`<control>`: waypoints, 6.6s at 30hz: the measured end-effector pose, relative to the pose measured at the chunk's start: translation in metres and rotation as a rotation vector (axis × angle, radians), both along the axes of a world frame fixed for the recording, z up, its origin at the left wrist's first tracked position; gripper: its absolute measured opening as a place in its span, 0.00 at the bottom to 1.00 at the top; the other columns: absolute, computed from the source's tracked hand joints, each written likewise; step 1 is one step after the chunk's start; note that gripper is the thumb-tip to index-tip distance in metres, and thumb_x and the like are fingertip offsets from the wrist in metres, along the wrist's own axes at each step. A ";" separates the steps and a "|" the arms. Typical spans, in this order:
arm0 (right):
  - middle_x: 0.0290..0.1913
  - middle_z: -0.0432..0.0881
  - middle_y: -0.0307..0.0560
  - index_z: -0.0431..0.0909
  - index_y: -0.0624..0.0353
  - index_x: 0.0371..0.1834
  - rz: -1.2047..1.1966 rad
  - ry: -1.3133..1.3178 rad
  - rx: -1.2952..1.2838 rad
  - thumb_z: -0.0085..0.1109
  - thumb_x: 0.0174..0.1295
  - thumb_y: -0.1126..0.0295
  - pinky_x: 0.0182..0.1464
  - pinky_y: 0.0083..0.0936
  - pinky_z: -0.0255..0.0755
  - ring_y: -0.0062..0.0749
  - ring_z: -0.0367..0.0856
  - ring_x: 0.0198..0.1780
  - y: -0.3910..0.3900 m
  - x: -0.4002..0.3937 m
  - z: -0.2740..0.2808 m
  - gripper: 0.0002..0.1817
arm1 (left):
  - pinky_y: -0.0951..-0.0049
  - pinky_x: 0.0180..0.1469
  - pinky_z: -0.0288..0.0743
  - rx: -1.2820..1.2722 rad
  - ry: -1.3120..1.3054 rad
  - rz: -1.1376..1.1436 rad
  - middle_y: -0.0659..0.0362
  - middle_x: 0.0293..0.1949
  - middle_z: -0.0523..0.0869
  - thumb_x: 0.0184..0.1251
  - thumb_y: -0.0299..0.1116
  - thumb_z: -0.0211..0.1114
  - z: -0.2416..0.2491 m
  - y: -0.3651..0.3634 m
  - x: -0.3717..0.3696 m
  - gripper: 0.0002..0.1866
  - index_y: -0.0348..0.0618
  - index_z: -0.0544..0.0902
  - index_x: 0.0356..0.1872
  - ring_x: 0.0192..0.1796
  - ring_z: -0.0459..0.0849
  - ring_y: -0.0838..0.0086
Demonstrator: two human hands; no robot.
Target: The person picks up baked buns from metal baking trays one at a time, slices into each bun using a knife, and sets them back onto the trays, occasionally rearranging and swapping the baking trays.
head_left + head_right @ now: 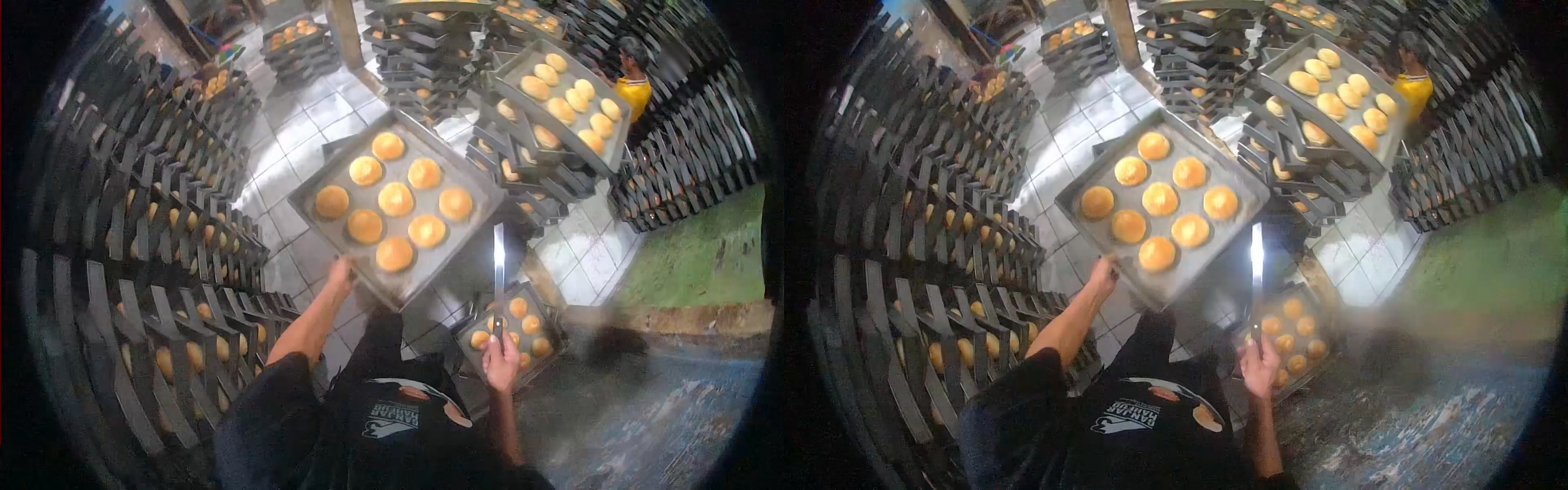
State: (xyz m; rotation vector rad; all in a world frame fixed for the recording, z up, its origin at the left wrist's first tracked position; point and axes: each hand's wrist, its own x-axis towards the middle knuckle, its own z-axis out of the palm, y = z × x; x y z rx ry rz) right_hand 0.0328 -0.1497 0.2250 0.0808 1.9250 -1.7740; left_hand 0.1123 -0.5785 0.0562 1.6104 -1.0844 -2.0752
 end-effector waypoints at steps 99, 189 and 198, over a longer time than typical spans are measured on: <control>0.33 0.89 0.48 0.80 0.60 0.65 0.502 0.521 0.210 0.60 0.73 0.66 0.41 0.27 0.79 0.27 0.88 0.35 -0.319 -0.187 0.097 0.20 | 0.62 0.48 0.83 0.277 0.803 0.129 0.64 0.40 0.86 0.69 0.60 0.69 0.184 -0.089 -0.255 0.24 0.52 0.82 0.49 0.43 0.86 0.71; 0.32 0.84 0.34 0.79 0.60 0.66 0.490 0.349 -0.038 0.59 0.75 0.66 0.30 0.16 0.68 0.12 0.74 0.27 -0.346 -0.161 0.081 0.20 | 0.58 0.59 0.81 0.010 0.961 0.100 0.61 0.54 0.86 0.67 0.64 0.67 0.196 -0.173 -0.207 0.35 0.49 0.76 0.63 0.56 0.85 0.69; 0.31 0.86 0.41 0.80 0.61 0.63 0.468 0.560 0.070 0.57 0.75 0.65 0.41 0.25 0.77 0.19 0.83 0.36 -0.349 -0.183 0.082 0.18 | 0.60 0.65 0.79 -0.167 0.971 -0.136 0.56 0.58 0.86 0.68 0.57 0.71 0.204 -0.146 -0.220 0.34 0.45 0.76 0.65 0.60 0.86 0.66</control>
